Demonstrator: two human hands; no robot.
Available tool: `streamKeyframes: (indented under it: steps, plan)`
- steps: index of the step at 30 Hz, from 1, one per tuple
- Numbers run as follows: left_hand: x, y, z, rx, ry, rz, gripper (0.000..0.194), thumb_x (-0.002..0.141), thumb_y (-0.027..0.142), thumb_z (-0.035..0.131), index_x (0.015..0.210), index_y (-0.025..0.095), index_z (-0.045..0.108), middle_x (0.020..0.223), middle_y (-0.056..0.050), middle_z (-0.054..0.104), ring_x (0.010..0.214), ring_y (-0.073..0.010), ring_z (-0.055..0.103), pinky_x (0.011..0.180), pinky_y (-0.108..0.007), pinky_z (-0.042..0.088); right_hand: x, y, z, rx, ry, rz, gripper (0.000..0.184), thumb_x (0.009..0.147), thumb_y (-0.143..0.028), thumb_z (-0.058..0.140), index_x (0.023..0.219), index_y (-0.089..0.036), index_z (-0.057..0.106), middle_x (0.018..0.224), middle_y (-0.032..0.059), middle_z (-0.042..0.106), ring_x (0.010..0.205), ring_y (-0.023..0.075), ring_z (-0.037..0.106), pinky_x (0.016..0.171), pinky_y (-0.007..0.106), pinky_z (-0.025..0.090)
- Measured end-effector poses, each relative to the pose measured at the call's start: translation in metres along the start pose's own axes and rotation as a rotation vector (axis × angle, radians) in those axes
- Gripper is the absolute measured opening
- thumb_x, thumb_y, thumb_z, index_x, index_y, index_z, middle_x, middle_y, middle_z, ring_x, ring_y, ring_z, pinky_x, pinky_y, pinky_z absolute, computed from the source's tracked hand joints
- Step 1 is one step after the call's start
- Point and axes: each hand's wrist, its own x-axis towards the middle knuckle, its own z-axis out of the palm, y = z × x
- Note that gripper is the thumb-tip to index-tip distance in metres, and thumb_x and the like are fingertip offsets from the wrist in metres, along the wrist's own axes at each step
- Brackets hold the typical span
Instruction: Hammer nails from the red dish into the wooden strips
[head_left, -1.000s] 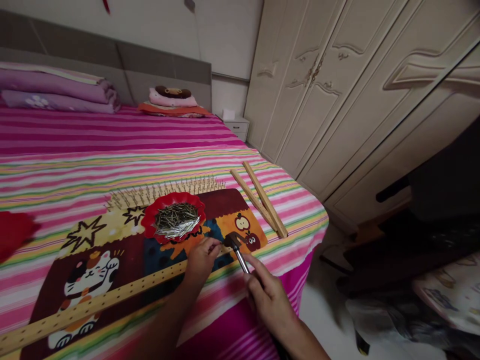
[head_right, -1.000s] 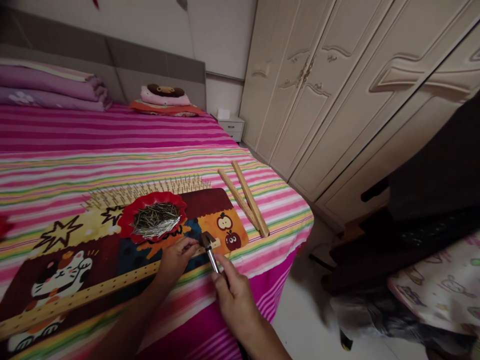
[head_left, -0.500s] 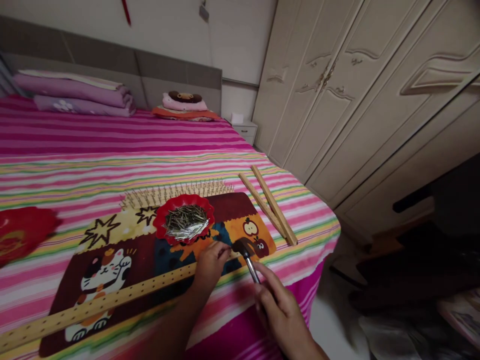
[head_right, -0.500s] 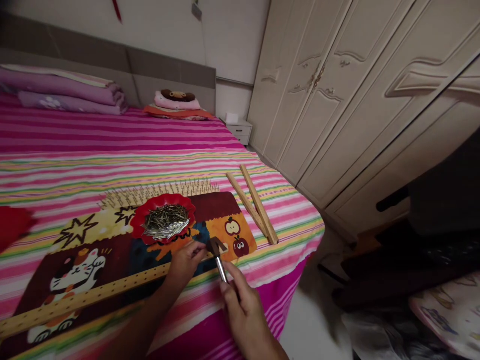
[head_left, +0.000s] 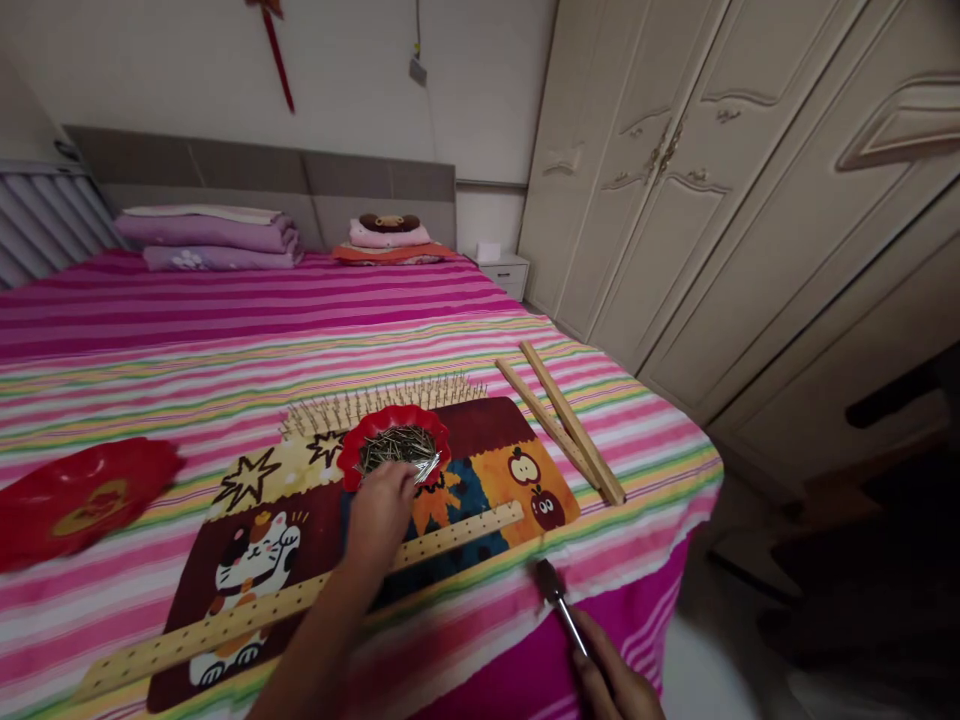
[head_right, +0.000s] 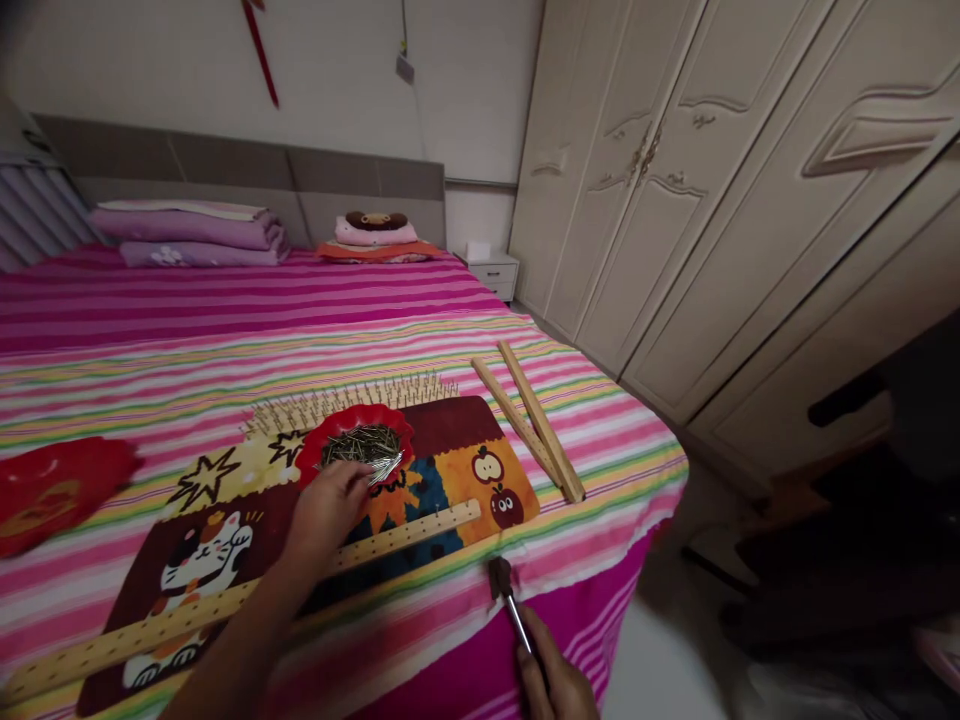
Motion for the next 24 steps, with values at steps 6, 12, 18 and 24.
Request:
streamKeyframes:
  steps: [6, 12, 18, 24]
  plan:
    - [0.034, -0.029, -0.013, 0.353, -0.249, 0.007, 0.022, 0.071, 0.014, 0.049, 0.078, 0.021, 0.069, 0.089, -0.007, 0.067, 0.085, -0.0202, 0.059, 0.073, -0.027, 0.041, 0.002, 0.007, 0.009, 0.002, 0.097, -0.011, 0.049, 0.081, -0.058, 0.049, 0.118, -0.027, 0.062, 0.108, 0.0024, 0.072, 0.099, 0.0225, 0.067, 0.081, 0.022, 0.053]
    - [0.04, -0.031, -0.011, 0.376, -0.288, 0.014, 0.016, 0.07, 0.017, 0.049, 0.067, 0.02, 0.065, 0.077, -0.007, 0.066, 0.074, -0.0185, 0.058, 0.065, -0.026, 0.039, 0.004, 0.008, 0.009, 0.0, 0.099, -0.002, 0.048, 0.081, -0.056, 0.051, 0.117, -0.028, 0.062, 0.111, 0.0011, 0.07, 0.102, 0.0211, 0.065, 0.084, 0.021, 0.051]
    - [0.042, -0.036, -0.023, 0.356, -0.315, 0.055, 0.016, 0.074, 0.018, 0.046, 0.064, 0.019, 0.059, 0.072, -0.005, 0.064, 0.069, -0.0156, 0.056, 0.063, -0.024, 0.036, 0.005, 0.009, 0.009, -0.002, 0.102, -0.002, 0.047, 0.081, -0.055, 0.051, 0.117, -0.027, 0.062, 0.11, 0.0016, 0.071, 0.102, 0.0215, 0.065, 0.085, 0.022, 0.05]
    - [0.039, -0.043, -0.031, -0.174, -0.221, -0.133, 0.015, 0.07, 0.033, 0.05, 0.065, 0.02, 0.056, 0.062, 0.001, 0.06, 0.06, -0.0137, 0.053, 0.059, -0.024, 0.038, 0.006, 0.011, 0.008, -0.038, 0.081, 0.006, 0.051, 0.081, -0.054, 0.05, 0.119, -0.021, 0.061, 0.116, 0.0045, 0.068, 0.105, 0.0206, 0.063, 0.085, 0.02, 0.049]
